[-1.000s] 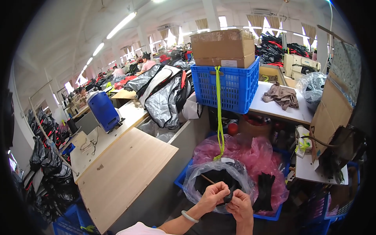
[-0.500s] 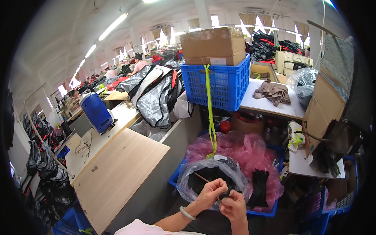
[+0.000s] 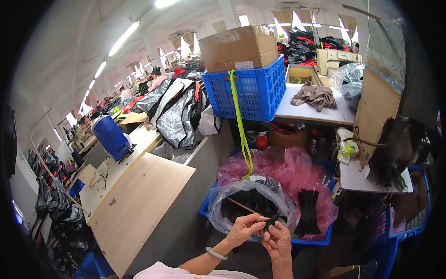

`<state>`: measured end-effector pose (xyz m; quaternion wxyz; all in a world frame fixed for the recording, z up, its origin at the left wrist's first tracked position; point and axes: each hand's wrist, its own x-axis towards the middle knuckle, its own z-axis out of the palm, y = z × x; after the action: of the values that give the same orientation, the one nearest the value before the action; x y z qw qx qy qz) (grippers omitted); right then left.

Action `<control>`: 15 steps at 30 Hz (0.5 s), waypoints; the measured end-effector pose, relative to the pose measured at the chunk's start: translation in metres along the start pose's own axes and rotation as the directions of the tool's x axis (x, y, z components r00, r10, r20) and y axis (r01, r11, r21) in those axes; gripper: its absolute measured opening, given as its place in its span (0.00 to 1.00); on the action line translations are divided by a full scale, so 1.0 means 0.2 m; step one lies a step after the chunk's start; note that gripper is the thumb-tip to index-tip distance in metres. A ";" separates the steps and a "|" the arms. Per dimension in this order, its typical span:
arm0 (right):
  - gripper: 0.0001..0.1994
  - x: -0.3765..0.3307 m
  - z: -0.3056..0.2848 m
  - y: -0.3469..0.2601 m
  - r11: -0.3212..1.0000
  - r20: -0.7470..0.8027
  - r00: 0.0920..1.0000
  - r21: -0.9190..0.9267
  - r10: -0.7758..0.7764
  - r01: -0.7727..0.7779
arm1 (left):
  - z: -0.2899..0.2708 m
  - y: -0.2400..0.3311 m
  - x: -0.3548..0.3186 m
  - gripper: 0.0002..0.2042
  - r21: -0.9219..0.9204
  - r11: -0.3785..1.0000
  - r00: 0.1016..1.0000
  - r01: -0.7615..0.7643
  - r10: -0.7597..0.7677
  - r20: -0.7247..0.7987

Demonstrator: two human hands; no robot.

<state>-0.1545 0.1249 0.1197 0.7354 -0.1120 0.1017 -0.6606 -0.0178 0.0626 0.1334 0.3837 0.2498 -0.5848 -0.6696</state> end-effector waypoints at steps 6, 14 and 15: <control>0.05 0.00 0.01 0.03 0.605 -0.180 0.910 -0.791 -0.374 0.092 | 0.02 -0.11 -0.02 0.12 0.243 0.970 0.996 0.007 0.015 -0.091; 0.03 0.03 -0.27 0.01 0.803 -0.285 0.906 -0.589 -0.314 0.093 | 0.07 -0.18 0.08 0.11 0.507 0.861 0.997 -0.023 0.054 -0.046; 0.03 0.04 -0.32 0.01 0.937 -0.195 0.959 -0.322 -0.206 0.135 | 0.07 -0.17 0.08 0.10 0.518 0.855 0.997 -0.017 0.052 -0.052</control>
<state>-0.1712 0.1158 0.0578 0.6324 -0.1569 0.2751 -0.7069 -0.0445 0.0588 0.1038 0.3331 0.3545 -0.7347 -0.4728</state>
